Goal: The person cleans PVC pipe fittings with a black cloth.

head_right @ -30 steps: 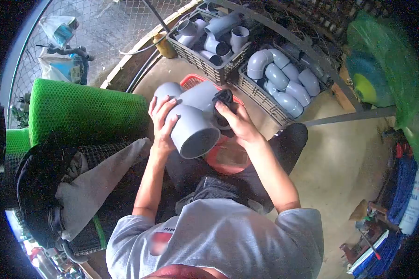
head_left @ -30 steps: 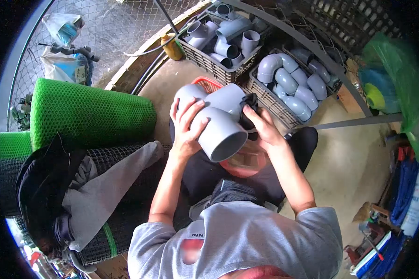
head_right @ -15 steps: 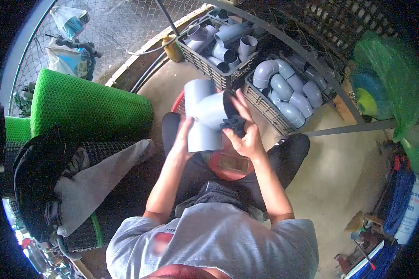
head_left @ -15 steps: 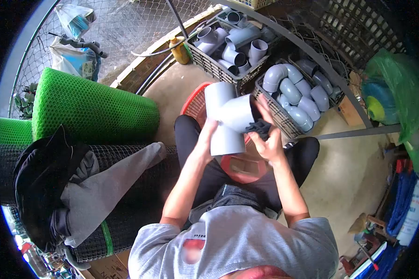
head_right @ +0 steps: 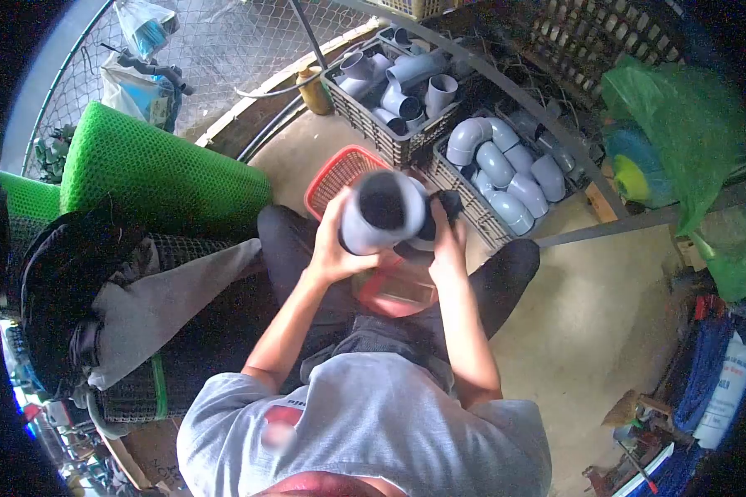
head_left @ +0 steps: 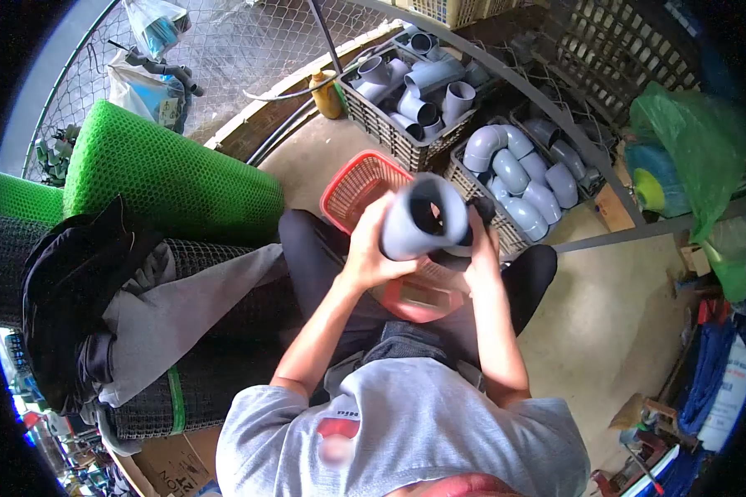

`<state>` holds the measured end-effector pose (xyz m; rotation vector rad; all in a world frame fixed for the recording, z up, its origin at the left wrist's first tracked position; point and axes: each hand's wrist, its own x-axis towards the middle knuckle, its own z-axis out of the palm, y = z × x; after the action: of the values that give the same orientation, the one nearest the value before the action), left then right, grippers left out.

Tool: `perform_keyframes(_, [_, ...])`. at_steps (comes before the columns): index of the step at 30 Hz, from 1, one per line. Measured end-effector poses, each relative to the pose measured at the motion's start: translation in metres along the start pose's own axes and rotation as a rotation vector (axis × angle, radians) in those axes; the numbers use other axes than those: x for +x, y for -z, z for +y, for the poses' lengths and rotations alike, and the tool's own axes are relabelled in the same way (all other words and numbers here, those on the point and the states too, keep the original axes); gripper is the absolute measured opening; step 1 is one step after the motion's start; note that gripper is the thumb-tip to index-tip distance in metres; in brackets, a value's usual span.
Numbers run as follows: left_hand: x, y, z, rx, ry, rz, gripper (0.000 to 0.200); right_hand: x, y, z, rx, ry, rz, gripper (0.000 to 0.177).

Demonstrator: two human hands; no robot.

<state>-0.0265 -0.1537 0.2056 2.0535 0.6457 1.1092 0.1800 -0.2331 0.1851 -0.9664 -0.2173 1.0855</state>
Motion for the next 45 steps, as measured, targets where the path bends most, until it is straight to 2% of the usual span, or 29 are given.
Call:
perform_keyframes(1, [0.003,-0.012,0.009,-0.196,0.162,0.127,0.114,-0.01,-0.014,-0.008,-0.126,0.042,0.189,0.031])
perform_keyframes(2, [0.003,-0.017,0.02,-0.295,0.348,0.179,0.113,-0.026,-0.029,-0.015,-0.161,0.138,0.278,0.034])
perform_keyframes(4, [0.0,-0.043,0.012,-0.661,0.591,0.414,0.107,-0.023,-0.022,0.0,-0.572,0.576,-0.057,0.041])
perform_keyframes(5, [-0.005,-0.053,0.009,-0.696,0.662,0.508,0.101,-0.016,-0.011,0.027,-0.702,0.599,-0.117,0.051])
perform_keyframes(6, [-0.017,-0.065,-0.008,-0.594,0.582,0.518,0.102,-0.024,-0.032,0.02,-0.981,0.823,-0.16,0.063])
perform_keyframes(8, [-0.016,-0.067,-0.005,-0.507,0.568,0.572,0.104,-0.023,-0.034,0.03,-1.164,0.749,-0.165,0.071])
perform_keyframes(10, [-0.014,-0.06,-0.01,-0.399,0.574,0.579,0.107,-0.021,-0.036,0.039,-1.261,0.757,-0.266,0.075])
perform_keyframes(12, [-0.013,-0.052,-0.012,-0.293,0.582,0.581,0.109,-0.025,-0.043,0.045,-1.219,0.746,-0.311,0.071])
perform_keyframes(16, [-0.018,-0.041,-0.022,-0.435,0.53,0.455,0.11,-0.003,-0.06,0.033,-1.433,0.859,-0.412,0.061])
perform_keyframes(18, [-0.02,-0.037,-0.028,-0.324,0.539,0.366,0.111,0.024,-0.062,0.032,-1.364,0.861,-0.473,0.056])
perform_keyframes(20, [-0.024,-0.035,-0.038,-0.291,0.49,0.235,0.108,0.051,-0.066,0.04,-1.336,0.889,-0.316,0.049])
perform_keyframes(22, [-0.025,-0.044,-0.046,-0.26,0.485,0.108,0.109,0.075,-0.073,0.041,-0.997,0.548,-0.136,0.043])
perform_keyframes(24, [-0.035,-0.06,-0.052,-0.303,0.623,0.038,0.109,0.121,-0.044,0.06,-1.015,0.562,-0.079,0.038])
perform_keyframes(25, [-0.035,-0.069,-0.061,-0.345,0.675,0.05,0.11,0.125,-0.039,0.061,-1.063,0.407,-0.031,0.036])
perform_keyframes(26, [-0.036,-0.077,-0.073,-0.388,0.727,0.059,0.111,0.126,-0.031,0.071,-1.064,0.398,-0.034,0.036])
perform_keyframes(28, [-0.04,-0.088,-0.098,-0.357,0.794,0.084,0.109,0.126,-0.004,0.099,-1.208,0.35,-0.133,0.037])
perform_keyframes(29, [-0.044,-0.098,-0.114,-0.328,0.855,0.108,0.107,0.122,0.004,0.109,-1.306,0.499,-0.152,0.043])
perform_keyframes(30, [-0.061,-0.113,-0.14,-0.321,0.876,0.14,0.104,0.115,0.005,0.106,-1.393,0.281,-0.188,0.043])
perform_keyframes(32, [-0.095,-0.15,-0.197,-0.497,0.893,0.314,0.097,0.119,0.038,0.134,-1.583,0.352,-0.368,0.041])
perform_keyframes(34, [-0.098,-0.156,-0.227,-0.576,1.194,0.455,0.09,0.101,0.039,0.139,-1.458,0.32,-0.487,0.035])
perform_keyframes(35, [-0.091,-0.151,-0.236,-0.502,1.352,0.474,0.087,0.093,0.035,0.142,-1.295,0.163,-0.434,0.03])
perform_keyframes(36, [-0.096,-0.155,-0.255,-0.495,1.474,0.551,0.098,0.093,0.046,0.148,-1.344,0.179,-0.435,0.029])
perform_keyframes(38, [-0.088,-0.155,-0.268,-0.372,1.553,0.732,0.11,0.088,0.04,0.132,-1.227,-0.221,-0.253,0.031])
perform_keyframes(39, [-0.105,-0.164,-0.299,-0.264,1.575,0.726,0.114,0.085,0.015,0.108,-1.072,-0.478,-0.099,0.032])
perform_keyframes(40, [-0.124,-0.172,-0.328,-0.155,1.593,0.72,0.118,0.084,0.025,0.109,-1.07,-0.43,-0.098,0.034])
perform_keyframes(42, [-0.116,-0.167,-0.331,-0.084,1.555,0.632,0.124,0.085,0.041,0.109,-1.134,-0.39,-0.102,0.034])
perform_keyframes(44, [-0.109,-0.168,-0.339,0.121,1.596,0.465,0.129,0.086,0.07,0.119,-1.197,-0.256,-0.219,0.035])
perform_keyframes(45, [-0.098,-0.165,-0.336,0.137,1.66,0.421,0.131,0.086,0.068,0.113,-1.176,-0.329,-0.21,0.037])
